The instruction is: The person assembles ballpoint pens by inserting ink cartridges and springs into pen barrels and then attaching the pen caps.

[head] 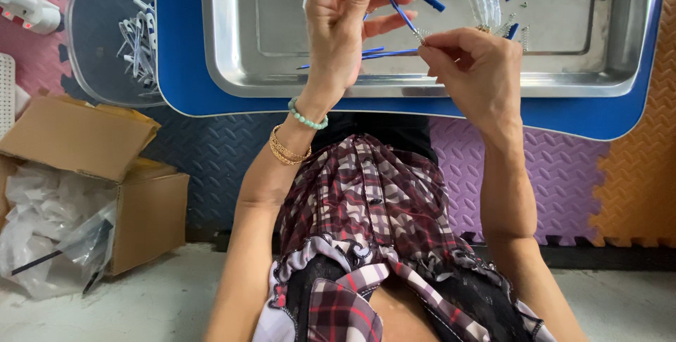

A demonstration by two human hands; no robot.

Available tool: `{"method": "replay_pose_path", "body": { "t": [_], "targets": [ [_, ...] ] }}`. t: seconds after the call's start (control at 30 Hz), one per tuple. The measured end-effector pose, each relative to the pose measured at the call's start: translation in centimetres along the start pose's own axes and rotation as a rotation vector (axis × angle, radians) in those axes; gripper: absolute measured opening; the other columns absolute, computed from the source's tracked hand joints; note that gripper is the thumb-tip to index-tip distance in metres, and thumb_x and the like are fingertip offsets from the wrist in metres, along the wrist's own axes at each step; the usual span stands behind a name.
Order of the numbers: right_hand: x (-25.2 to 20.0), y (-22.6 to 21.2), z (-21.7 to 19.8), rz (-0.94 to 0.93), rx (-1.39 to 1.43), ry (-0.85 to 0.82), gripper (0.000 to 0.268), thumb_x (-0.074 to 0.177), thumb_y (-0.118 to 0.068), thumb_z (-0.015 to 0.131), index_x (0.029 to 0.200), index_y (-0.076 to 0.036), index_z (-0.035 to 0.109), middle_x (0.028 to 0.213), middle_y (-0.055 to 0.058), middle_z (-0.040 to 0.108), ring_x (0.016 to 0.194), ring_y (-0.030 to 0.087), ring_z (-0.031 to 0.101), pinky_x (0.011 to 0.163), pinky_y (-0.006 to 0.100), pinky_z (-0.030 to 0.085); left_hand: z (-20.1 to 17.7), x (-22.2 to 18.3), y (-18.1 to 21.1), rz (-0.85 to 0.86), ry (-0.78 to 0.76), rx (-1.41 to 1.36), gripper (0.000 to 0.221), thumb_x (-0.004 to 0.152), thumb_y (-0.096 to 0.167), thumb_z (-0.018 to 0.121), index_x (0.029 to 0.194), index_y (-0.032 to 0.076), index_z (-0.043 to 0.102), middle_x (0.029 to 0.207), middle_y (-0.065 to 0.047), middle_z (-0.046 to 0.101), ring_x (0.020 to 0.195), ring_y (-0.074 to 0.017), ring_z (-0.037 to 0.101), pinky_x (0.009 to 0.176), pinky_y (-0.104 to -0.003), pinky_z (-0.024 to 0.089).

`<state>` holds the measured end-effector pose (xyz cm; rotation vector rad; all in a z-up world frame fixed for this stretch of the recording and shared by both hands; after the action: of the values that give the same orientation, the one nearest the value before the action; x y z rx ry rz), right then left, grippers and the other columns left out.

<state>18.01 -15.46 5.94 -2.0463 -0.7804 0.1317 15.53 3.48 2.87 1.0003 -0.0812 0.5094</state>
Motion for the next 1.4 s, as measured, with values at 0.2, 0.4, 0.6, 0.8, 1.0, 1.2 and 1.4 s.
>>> {"method": "replay_pose_path", "body": {
  "t": [0.2, 0.4, 0.6, 0.8, 1.0, 1.2, 1.4],
  "targets": [
    [-0.1, -0.1, 0.4, 0.053, 0.085, -0.030, 0.008, 0.110, 0.006, 0.081, 0.118, 0.007, 0.082, 0.093, 0.016, 0.079, 0.074, 0.018, 0.075, 0.071, 0.025, 0.062, 0.6, -0.5, -0.1, -0.022, -0.059, 0.060, 0.024, 0.123, 0.036, 0.066, 0.145, 0.028, 0.064, 0.121, -0.016, 0.080, 0.106, -0.0309, 0.086, 0.092, -0.047, 0.079],
    [0.3, -0.4, 0.7, 0.069, 0.286, 0.003, 0.003, 0.114, 0.008, 0.078, 0.116, 0.007, 0.076, 0.090, 0.016, 0.076, 0.074, 0.018, 0.073, 0.072, 0.026, 0.064, 1.4, -1.4, 0.0, -0.079, -0.134, 0.125, 0.027, 0.124, 0.042, 0.062, 0.148, 0.031, 0.060, 0.127, -0.014, 0.079, 0.109, -0.0279, 0.087, 0.092, -0.044, 0.080],
    [1.0, 1.6, 0.8, -0.113, 0.180, -0.039, 0.014, 0.121, 0.000, 0.077, 0.121, 0.010, 0.068, 0.095, 0.019, 0.074, 0.076, 0.022, 0.075, 0.067, 0.028, 0.064, 0.2, -2.1, -1.4, -0.102, -0.058, 0.111, 0.028, 0.120, 0.037, 0.066, 0.145, 0.023, 0.065, 0.118, -0.011, 0.080, 0.106, -0.0245, 0.086, 0.098, -0.043, 0.078],
    [5.8, 15.6, -2.6, -0.023, -0.802, 0.144, 0.032, 0.107, -0.032, 0.096, 0.118, -0.005, 0.082, 0.107, 0.013, 0.078, 0.088, 0.035, 0.073, 0.065, 0.051, 0.050, -1.6, -2.3, -2.6, -0.110, 0.015, 0.082, 0.033, 0.118, 0.030, 0.071, 0.150, 0.021, 0.068, 0.118, -0.014, 0.080, 0.105, -0.0268, 0.087, 0.097, -0.044, 0.079],
    [5.8, 18.3, -2.1, 0.036, -0.963, 0.076, 0.023, 0.102, -0.001, 0.061, 0.101, -0.002, 0.084, 0.085, 0.013, 0.074, 0.064, 0.027, 0.067, 0.057, 0.044, 0.052, -2.0, -1.5, -1.4, -0.060, 0.033, 0.100, 0.026, 0.118, 0.030, 0.072, 0.143, 0.023, 0.072, 0.118, -0.013, 0.082, 0.104, -0.0269, 0.087, 0.093, -0.042, 0.078],
    [1.8, 12.6, -3.9, -0.105, -0.873, 0.096, 0.012, 0.114, -0.010, 0.076, 0.118, -0.008, 0.087, 0.105, 0.008, 0.085, 0.088, 0.022, 0.074, 0.070, 0.038, 0.053, -1.5, 0.3, 0.8, 0.052, -0.024, 0.027, 0.021, 0.117, 0.030, 0.072, 0.132, 0.016, 0.075, 0.118, -0.011, 0.079, 0.105, -0.0262, 0.084, 0.095, -0.044, 0.077],
    [-5.3, 5.2, -2.5, -0.089, -0.367, -0.020, 0.011, 0.115, 0.003, 0.082, 0.126, 0.003, 0.080, 0.106, 0.014, 0.080, 0.075, 0.021, 0.073, 0.066, 0.035, 0.059, -2.1, 1.6, 2.6, 0.125, -0.002, 0.064, 0.015, 0.116, 0.026, 0.070, 0.125, 0.015, 0.075, 0.109, -0.014, 0.081, 0.107, -0.0285, 0.083, 0.094, -0.046, 0.076]
  ]
}}
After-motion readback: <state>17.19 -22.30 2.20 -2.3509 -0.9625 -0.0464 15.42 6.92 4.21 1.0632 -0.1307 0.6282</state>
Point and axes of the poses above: each hand's wrist, its own x-axis towards the middle knuckle, its own z-axis out of the palm, y = z × x, the point moved 9 cm from there along x, towards the middle knuckle
